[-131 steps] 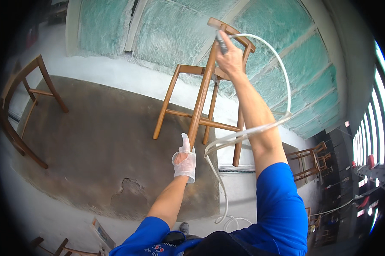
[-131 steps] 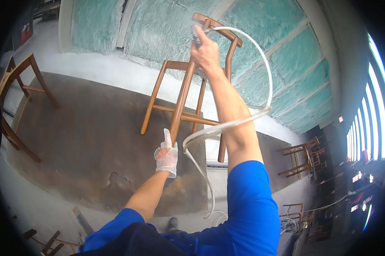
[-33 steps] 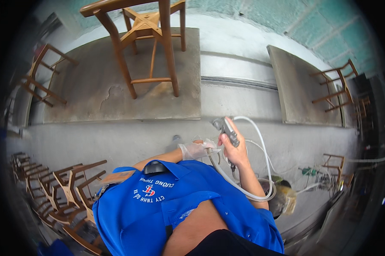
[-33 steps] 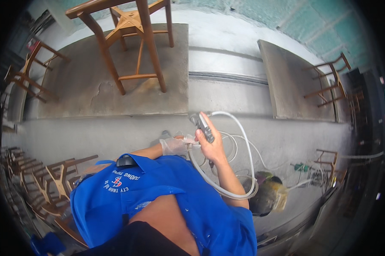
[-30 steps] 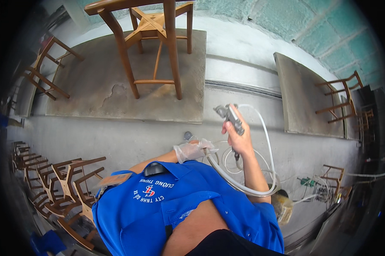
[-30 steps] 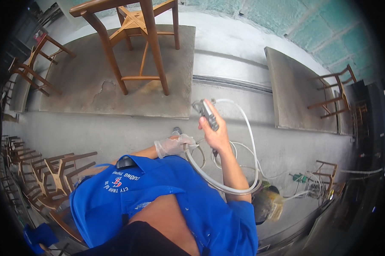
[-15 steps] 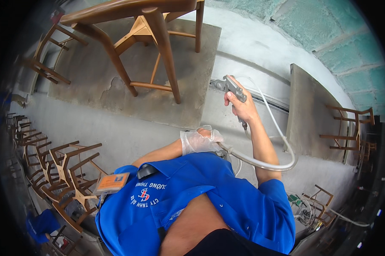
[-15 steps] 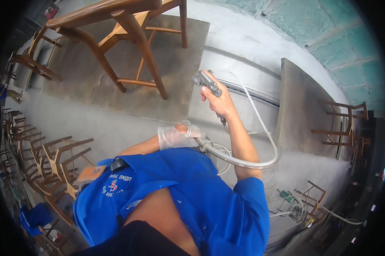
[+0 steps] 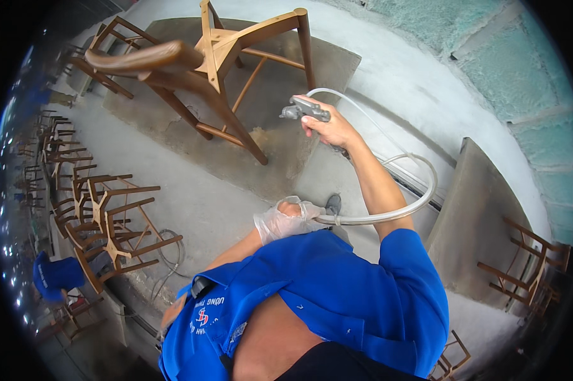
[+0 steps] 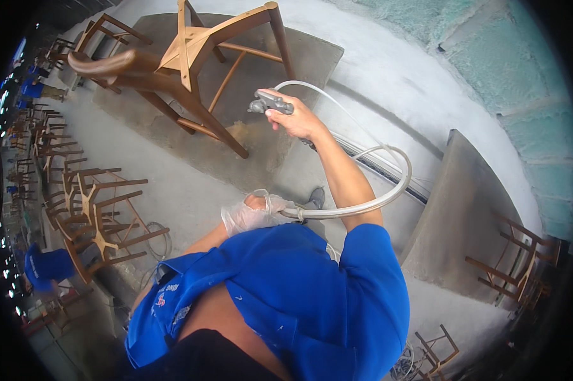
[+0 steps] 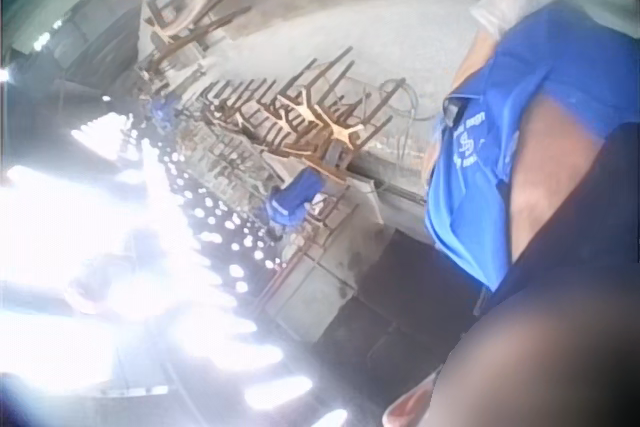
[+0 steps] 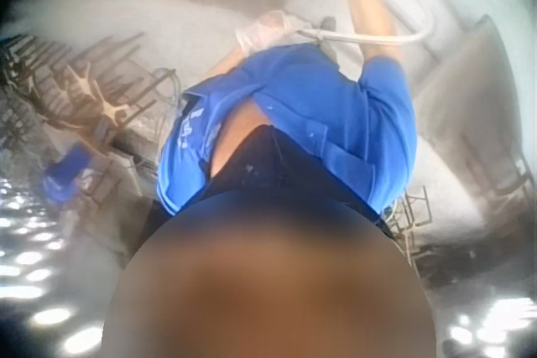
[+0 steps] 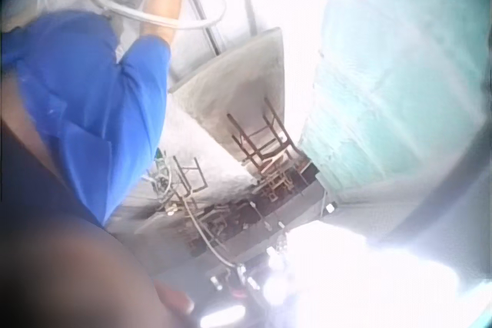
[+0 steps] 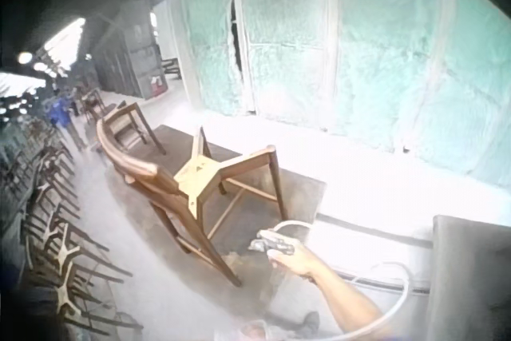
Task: The person uses a spray gun to apply finish to a wooden chair, repeatedly rotating the chair to coat all sides. The chair is handled one at a time and repositioned multiple times during the process.
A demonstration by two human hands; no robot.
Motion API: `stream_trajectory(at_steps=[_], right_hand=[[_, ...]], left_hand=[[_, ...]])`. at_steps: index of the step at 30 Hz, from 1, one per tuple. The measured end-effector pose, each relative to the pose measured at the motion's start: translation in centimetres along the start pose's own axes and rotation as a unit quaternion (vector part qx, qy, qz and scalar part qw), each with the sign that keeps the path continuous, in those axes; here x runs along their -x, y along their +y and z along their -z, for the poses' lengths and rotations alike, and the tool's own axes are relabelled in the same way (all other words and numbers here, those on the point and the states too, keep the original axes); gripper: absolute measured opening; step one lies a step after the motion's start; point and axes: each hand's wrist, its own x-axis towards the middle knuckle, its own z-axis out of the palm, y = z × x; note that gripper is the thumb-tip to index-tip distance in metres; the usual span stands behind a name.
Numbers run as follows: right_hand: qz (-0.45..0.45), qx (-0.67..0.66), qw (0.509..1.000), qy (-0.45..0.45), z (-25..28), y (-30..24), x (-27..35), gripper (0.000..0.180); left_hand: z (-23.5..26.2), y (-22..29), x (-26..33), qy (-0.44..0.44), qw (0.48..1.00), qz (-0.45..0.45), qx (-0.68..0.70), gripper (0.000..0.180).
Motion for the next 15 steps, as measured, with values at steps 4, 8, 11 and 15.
stream_trajectory(at_steps=[4,8,11,15], right_hand=[[-0.017,0.005,0.998,-0.065,2.1,1.1,-3.2,0.062],[-0.027,0.015,0.995,-0.094,2.6,2.3,-5.0,0.058],[-0.013,0.0,0.998,-0.062,2.5,3.1,-5.0,0.058],[0.014,-0.03,0.998,0.054,2.4,4.2,-3.4,0.059]], left_hand=[[-2.3,2.1,-2.0,0.026,0.995,0.095,0.002,0.037],[-3.4,3.7,-2.7,0.041,0.981,0.191,0.02,0.034],[-3.7,3.7,-3.1,0.06,0.98,0.189,0.018,0.032],[-3.7,3.0,-2.8,0.079,0.984,0.162,0.009,0.031]])
